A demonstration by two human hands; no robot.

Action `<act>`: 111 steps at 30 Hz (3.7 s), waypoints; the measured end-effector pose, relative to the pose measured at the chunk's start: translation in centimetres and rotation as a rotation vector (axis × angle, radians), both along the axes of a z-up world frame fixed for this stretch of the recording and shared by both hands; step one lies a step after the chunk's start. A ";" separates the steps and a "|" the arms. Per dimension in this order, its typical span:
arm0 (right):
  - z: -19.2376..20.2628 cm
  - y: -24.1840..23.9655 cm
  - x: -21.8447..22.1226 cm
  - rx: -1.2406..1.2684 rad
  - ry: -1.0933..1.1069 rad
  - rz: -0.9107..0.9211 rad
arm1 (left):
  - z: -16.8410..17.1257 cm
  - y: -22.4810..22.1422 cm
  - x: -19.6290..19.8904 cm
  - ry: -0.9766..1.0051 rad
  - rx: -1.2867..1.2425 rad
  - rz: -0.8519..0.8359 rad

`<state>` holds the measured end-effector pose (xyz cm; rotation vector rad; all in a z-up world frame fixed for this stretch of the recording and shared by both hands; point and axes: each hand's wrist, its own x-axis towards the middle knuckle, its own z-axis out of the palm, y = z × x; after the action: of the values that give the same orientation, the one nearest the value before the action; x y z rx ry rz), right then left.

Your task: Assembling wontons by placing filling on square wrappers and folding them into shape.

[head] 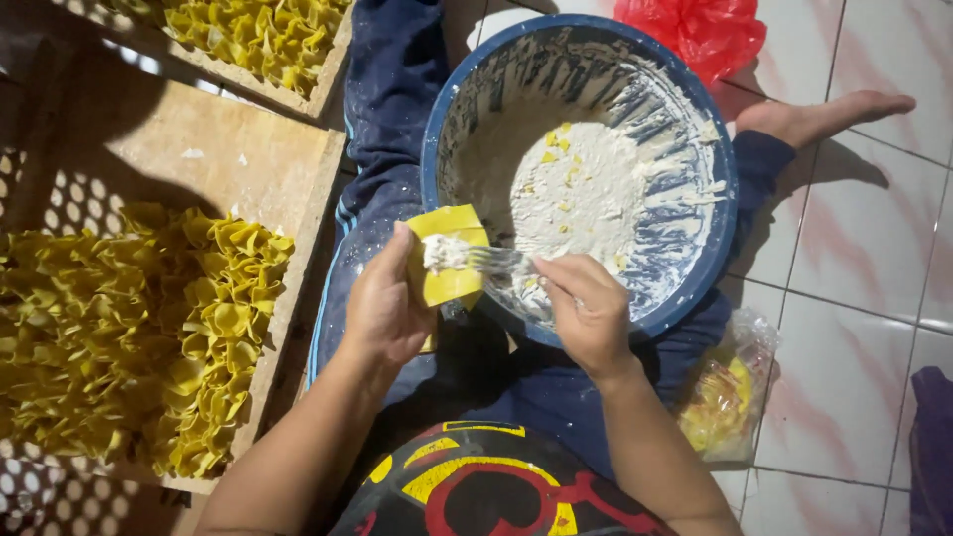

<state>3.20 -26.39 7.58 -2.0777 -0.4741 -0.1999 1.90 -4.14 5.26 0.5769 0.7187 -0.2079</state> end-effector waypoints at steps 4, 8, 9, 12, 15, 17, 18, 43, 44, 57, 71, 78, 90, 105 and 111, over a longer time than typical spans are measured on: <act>0.4 0.0 -0.9 -0.012 -0.022 -0.021 | -1.3 -0.4 -0.7 -0.066 0.025 0.070; 2.1 1.6 -1.8 0.030 -0.115 0.020 | 3.5 -2.3 -1.0 -0.165 -0.010 -0.047; 2.7 2.1 -2.2 0.068 -0.123 0.036 | 5.8 -2.6 -1.6 -0.206 0.000 -0.118; 4.1 2.4 -2.4 0.125 -0.174 0.120 | 6.1 -3.3 -2.7 -0.167 0.031 -0.108; 5.1 2.7 -3.6 0.064 -0.139 0.153 | 0.5 -2.6 -4.3 -0.228 0.114 -0.217; 5.4 2.9 -4.2 0.057 -0.111 0.160 | 3.5 -2.4 -4.6 -0.222 0.142 -0.293; 5.6 2.9 -4.5 0.046 -0.092 0.169 | 5.0 -2.3 -4.7 -0.226 0.168 -0.367; 6.8 3.0 -7.3 0.233 -0.010 0.158 | 4.0 -1.6 -7.9 -0.422 0.263 -0.407; 6.9 2.8 -7.2 0.220 -0.023 0.154 | 3.7 -1.6 -7.9 -0.386 0.230 -0.417; 5.3 1.0 -8.1 0.245 0.448 -0.108 | 5.5 -2.4 -7.8 -0.305 0.474 -0.413; 4.2 2.5 -7.5 -0.086 0.147 -0.050 | 8.1 -2.4 -8.8 -0.848 1.249 -0.511; 3.4 1.8 -6.1 -0.174 0.138 0.049 | 0.6 0.6 -7.2 -0.566 1.251 -0.446; -2.8 0.3 -4.2 -0.415 0.049 -0.088 | -10.0 25.9 -4.3 0.137 1.865 0.198; -1.2 1.9 -5.0 -0.425 0.025 -0.047 | -27.7 39.3 -1.8 0.402 2.323 0.112; -2.9 0.6 -4.6 -0.416 0.100 -0.078 | -10.8 18.1 2.1 -0.349 1.702 -0.131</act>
<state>-1.43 -25.82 4.69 -2.5017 -0.3977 -0.0438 4.03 13.95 -5.51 2.2117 0.3650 0.4666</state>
